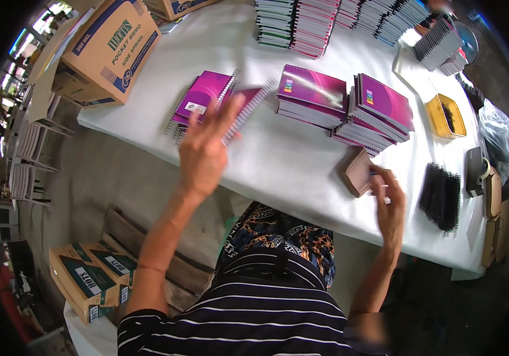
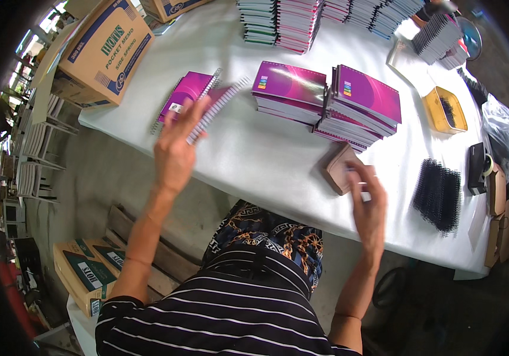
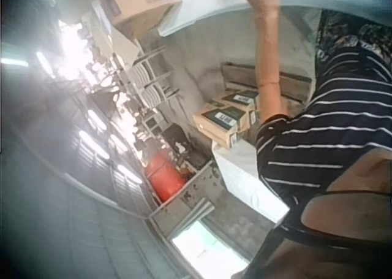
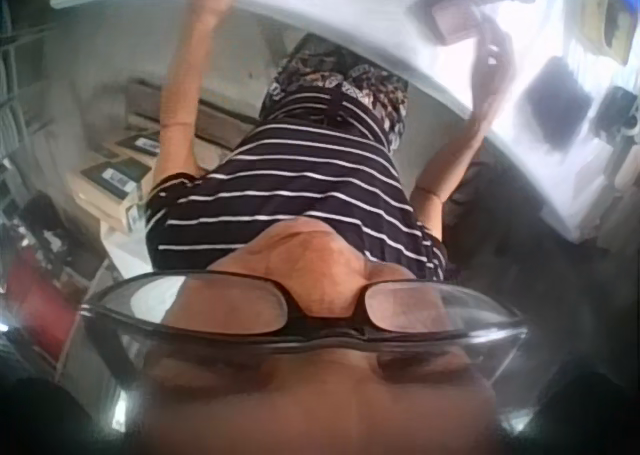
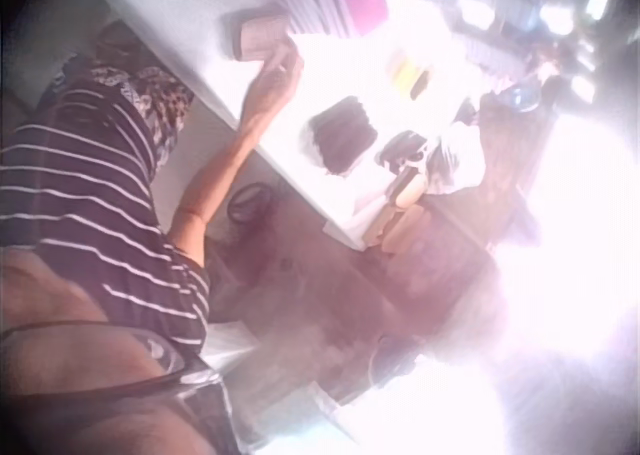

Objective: The person assembles spiral-bound notebooks by inserting metal coils into pre-punched holes. They repeatedly pick up a notebook, align a coil, and use pliers to secure the coil, then place the finished notebook on a stack.

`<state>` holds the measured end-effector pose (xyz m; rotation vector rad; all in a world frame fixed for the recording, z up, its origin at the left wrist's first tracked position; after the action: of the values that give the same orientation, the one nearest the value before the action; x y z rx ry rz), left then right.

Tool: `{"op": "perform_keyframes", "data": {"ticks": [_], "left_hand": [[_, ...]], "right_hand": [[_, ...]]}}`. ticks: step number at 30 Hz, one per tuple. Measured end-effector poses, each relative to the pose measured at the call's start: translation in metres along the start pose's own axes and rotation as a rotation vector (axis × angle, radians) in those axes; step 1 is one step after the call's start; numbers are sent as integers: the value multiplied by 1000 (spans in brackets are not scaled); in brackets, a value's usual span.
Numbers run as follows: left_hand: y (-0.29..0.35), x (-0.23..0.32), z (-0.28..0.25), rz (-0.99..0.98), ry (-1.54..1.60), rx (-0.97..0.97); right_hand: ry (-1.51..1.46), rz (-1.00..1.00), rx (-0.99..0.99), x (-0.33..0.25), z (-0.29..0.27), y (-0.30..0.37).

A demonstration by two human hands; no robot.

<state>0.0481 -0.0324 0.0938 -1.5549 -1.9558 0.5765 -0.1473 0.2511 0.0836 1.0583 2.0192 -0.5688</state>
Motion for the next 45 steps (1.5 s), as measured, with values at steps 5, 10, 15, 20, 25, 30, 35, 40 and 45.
{"op": "perform_keyframes", "data": {"ticks": [5,10,15,20,25,30,35,40,45], "left_hand": [[-33,-96,-13,-232,978,96],[-46,-110,7,-131,1597,121],[-61,-124,18,-121,1759,109],[-54,-186,22,-259,1617,-27],[-12,-210,51,-299,948,-480],[-63,-210,58,-100,275,-317],[-120,-194,107,-307,144,-957],[-98,-199,113,-171,157,-973],[-86,-206,107,11,150,-805]], "right_hand": [[907,-168,510,80,-50,-22],[-382,-431,44,-60,78,-56],[-790,-103,-446,-164,166,-95],[-279,-1019,161,-199,214,-111],[237,-1021,-29,-143,273,-88],[139,-937,-186,-144,271,-25],[431,-859,-292,-154,323,-1],[426,-770,-209,-161,325,-24],[104,-771,-329,-154,312,-25]]}}
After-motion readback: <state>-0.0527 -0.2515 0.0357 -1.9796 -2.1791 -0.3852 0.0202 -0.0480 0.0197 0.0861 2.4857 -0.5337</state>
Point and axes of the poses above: each hand's wrist, its own y-axis away from the middle knuckle, its own z-axis out of the palm, x = y × z, the point moved 4 cm from there along -y, towards the middle knuckle, and after that the axes turned 9 degrees about z, right-handed, at the moved point
